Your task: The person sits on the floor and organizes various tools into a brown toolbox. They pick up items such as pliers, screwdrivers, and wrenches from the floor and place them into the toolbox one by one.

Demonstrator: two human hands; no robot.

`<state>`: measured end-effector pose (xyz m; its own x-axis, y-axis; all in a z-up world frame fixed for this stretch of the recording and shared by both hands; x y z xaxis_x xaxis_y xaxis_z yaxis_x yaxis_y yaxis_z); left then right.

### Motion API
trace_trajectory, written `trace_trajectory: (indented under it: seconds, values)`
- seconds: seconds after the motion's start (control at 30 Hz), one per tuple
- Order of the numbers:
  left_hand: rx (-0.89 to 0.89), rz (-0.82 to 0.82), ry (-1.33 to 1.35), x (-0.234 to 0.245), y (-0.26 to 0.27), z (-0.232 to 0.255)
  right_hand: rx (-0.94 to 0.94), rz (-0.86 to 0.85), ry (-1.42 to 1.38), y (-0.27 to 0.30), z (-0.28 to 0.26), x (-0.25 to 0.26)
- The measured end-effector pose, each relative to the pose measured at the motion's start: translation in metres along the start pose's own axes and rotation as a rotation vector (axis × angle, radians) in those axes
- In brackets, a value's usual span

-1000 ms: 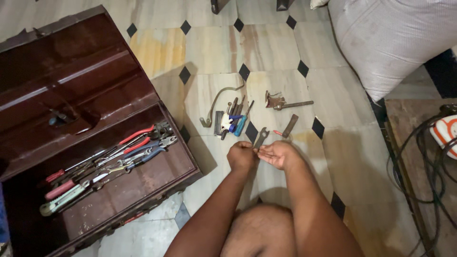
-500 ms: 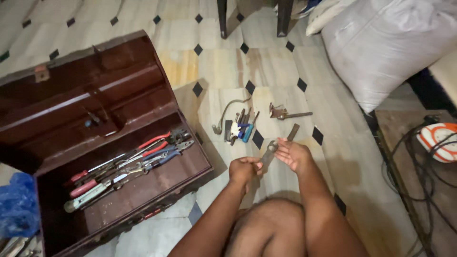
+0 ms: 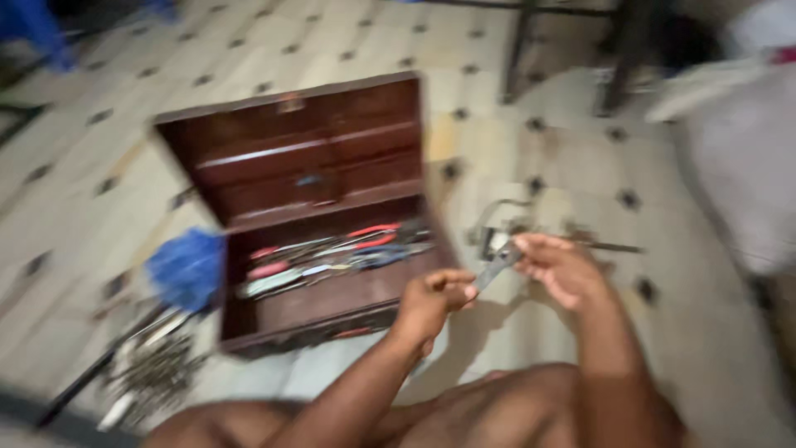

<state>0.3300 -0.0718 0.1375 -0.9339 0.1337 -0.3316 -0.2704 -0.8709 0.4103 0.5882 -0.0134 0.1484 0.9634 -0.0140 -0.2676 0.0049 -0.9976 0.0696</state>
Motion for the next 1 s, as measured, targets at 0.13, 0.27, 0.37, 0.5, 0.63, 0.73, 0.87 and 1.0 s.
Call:
trace_trajectory:
  seconds: [0.13, 0.27, 0.37, 0.5, 0.63, 0.73, 0.87, 1.0]
  values:
    - [-0.099, 0.128, -0.016, 0.091, 0.026, 0.051, -0.033, -0.123, -0.038, -0.02, 0.003, -0.107]
    - [-0.146, 0.302, -0.011, 0.187, 0.034, 0.063, -0.078, -0.179, -0.077, -0.037, 0.047, -0.197]
    - [-0.041, 0.436, 0.024, 0.251, 0.019, 0.044, -0.187, -0.18, -0.034, -0.048, 0.104, -0.234]
    - [0.019, 0.542, -0.072, 0.304, -0.014, 0.002, -0.298, -0.183, 0.028, -0.077, 0.18, -0.251]
    - [0.14, 0.56, -0.155, 0.332, -0.048, -0.017, -0.327, -0.103, 0.085, -0.111, 0.233, -0.253]
    - [0.235, 0.564, -0.235, 0.341, -0.058, -0.022, -0.321, -0.108, 0.126, -0.121, 0.258, -0.25]
    - [0.225, 0.655, -0.367, 0.348, -0.063, -0.034, -0.381, -0.124, 0.216, -0.12, 0.29, -0.242]
    - [0.219, 0.635, -0.519, 0.35, -0.07, -0.039, -0.427, -0.194, 0.29, -0.119, 0.299, -0.237]
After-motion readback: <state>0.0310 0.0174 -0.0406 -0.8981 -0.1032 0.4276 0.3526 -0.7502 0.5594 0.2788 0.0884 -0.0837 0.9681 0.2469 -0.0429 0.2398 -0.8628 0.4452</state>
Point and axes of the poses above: each hand's wrist, its own y-axis away from the middle knuckle, its own x-axis out of the back of the hand, z = x × y, the point moved 3 cm from there along -y, towards the middle knuckle, and after that the axes turned 11 degrees about x, right-handed, at the moved point
